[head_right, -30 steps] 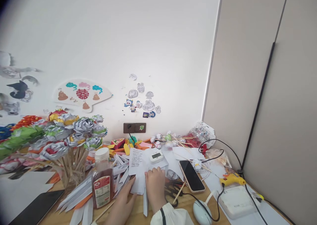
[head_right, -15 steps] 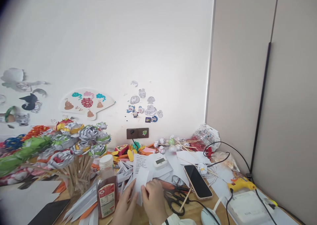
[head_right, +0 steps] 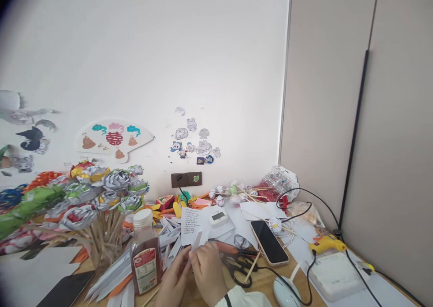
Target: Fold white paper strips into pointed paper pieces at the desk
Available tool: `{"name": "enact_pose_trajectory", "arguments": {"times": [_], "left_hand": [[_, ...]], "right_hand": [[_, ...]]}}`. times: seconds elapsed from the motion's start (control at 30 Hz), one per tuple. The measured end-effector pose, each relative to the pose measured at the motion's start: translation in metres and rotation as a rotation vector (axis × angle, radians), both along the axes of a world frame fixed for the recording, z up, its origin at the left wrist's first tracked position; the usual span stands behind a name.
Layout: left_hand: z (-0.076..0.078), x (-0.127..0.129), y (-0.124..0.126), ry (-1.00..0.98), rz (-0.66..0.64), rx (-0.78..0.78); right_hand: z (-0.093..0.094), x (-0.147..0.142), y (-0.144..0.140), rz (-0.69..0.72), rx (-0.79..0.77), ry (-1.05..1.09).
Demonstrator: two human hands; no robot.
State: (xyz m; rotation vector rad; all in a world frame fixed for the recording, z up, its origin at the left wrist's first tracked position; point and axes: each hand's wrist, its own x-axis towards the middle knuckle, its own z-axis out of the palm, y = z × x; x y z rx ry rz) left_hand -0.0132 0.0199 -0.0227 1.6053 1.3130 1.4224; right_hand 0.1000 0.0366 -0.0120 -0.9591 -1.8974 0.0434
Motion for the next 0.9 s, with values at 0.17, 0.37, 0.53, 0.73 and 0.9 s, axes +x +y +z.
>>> {"name": "enact_pose_trajectory", "arguments": {"times": [0.17,0.37,0.53,0.73,0.9], "left_hand": [[0.007,0.002,-0.001,-0.138,-0.071,-0.059],[0.006,0.004,-0.002,-0.204,-0.058,-0.078],[0.009,0.006,-0.004,-0.276,-0.111,-0.166],[0.010,0.009,-0.004,-0.286,-0.228,-0.292],[0.010,0.009,-0.005,-0.203,-0.184,-0.257]], "right_hand": [[-0.002,0.005,0.011,-0.021,-0.129,0.217],[-0.004,0.004,0.019,0.200,-0.441,0.587],[0.004,0.003,0.014,0.398,-0.569,0.786],[0.008,0.002,0.008,0.511,-0.693,0.892],[0.008,0.001,0.006,0.546,-0.698,0.926]]}}
